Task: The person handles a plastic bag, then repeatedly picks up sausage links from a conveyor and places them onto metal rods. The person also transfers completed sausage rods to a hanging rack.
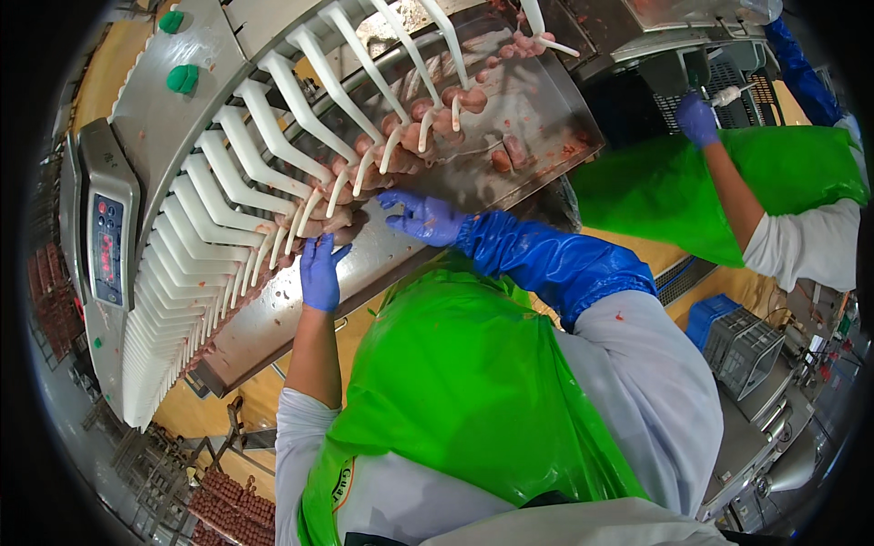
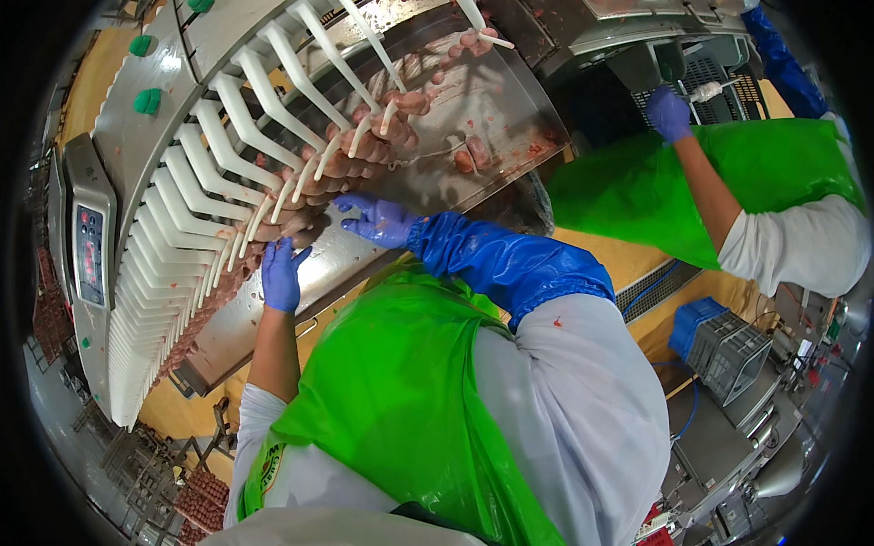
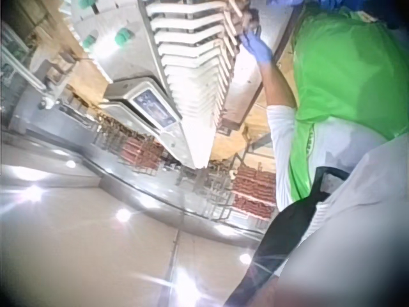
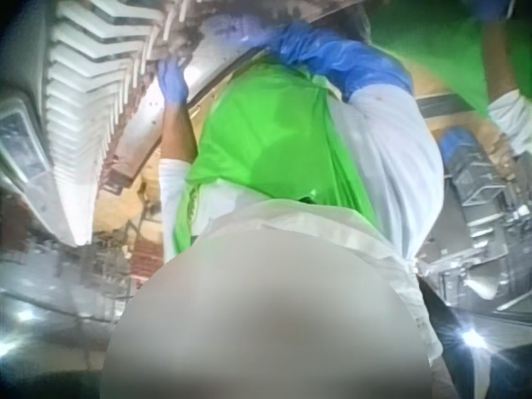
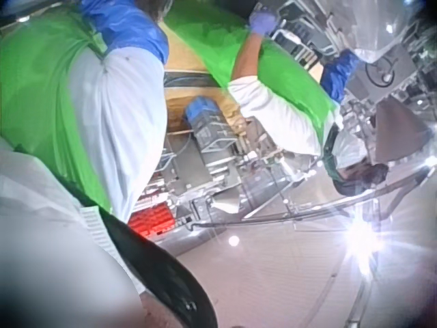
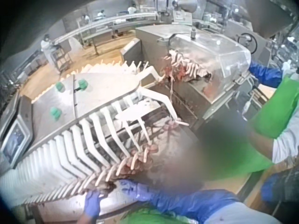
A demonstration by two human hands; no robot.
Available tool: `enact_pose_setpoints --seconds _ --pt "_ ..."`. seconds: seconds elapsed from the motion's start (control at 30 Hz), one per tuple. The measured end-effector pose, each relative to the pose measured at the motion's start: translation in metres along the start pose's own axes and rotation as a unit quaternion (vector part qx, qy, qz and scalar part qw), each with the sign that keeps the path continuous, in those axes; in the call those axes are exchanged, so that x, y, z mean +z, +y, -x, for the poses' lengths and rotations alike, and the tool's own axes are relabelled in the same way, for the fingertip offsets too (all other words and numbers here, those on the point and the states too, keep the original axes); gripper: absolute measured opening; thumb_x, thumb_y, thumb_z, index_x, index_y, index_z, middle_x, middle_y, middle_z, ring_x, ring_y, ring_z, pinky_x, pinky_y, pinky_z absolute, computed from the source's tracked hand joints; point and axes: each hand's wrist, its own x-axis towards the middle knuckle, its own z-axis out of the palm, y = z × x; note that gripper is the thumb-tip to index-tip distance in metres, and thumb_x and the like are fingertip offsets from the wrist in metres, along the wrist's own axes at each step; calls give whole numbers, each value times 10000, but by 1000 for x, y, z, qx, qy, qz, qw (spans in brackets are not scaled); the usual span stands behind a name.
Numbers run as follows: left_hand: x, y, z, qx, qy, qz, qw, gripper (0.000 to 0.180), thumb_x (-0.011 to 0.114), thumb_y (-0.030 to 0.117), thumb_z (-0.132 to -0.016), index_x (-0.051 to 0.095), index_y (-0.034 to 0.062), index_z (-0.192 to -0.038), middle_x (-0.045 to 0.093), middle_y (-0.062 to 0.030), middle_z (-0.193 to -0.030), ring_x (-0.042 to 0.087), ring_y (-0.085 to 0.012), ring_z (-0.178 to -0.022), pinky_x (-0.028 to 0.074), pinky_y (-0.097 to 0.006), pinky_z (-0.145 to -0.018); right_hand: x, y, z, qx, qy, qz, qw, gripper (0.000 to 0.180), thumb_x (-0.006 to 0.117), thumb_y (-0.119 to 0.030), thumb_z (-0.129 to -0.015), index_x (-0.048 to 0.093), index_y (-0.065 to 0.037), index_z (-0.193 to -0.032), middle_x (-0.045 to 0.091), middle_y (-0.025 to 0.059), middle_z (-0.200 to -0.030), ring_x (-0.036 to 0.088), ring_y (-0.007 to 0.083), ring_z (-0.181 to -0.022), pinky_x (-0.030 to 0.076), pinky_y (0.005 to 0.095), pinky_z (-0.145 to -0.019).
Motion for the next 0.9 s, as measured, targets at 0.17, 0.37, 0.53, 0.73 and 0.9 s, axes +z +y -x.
enact_pose_setpoints --seconds 0.17,0.37,0.53,0.73,0.9 --pt "-30 5 4 25 17 -102 994 295 458 172 -996 516 54 -1261 559 -95 -1250 558 -202 -1148 513 -370 -907 -43 16 14 72 85 -61 992 237 633 -157 -905 586 -64 -1118 635 77 -966 605 160 -884 498 310 -784" --pt "-76 -17 31 -15 45 -108 993 328 476 186 -982 527 57 -1279 581 -74 -1249 555 -182 -1165 487 -336 -893 -93 -7 26 22 214 22 976 169 629 -129 -903 612 -36 -1044 620 42 -925 573 102 -814 483 261 -729" --pt "-110 -34 53 -89 37 -242 965 305 540 198 -957 594 63 -1226 610 -45 -1169 570 -121 -967 473 -262 -801 -104 -41 25 59 294 61 952 133 634 -106 -894 600 -28 -997 590 27 -879 529 79 -751 459 242 -684" --pt "-155 -56 78 -111 56 -310 943 326 589 260 -939 622 71 -1203 629 -22 -1069 561 -122 -912 464 -244 -780 -118 -56 7 -55 347 110 930 205 678 -101 -859 596 -32 -1034 604 44 -933 559 105 -792 475 261 -723" --pt "-157 -48 90 -160 99 -261 947 343 588 287 -943 625 57 -1196 638 -55 -1103 560 -119 -943 470 -289 -827 -108 -67 -7 -10 271 118 955 300 692 -129 -855 596 -19 -1117 628 95 -1030 601 158 -920 488 301 -817"
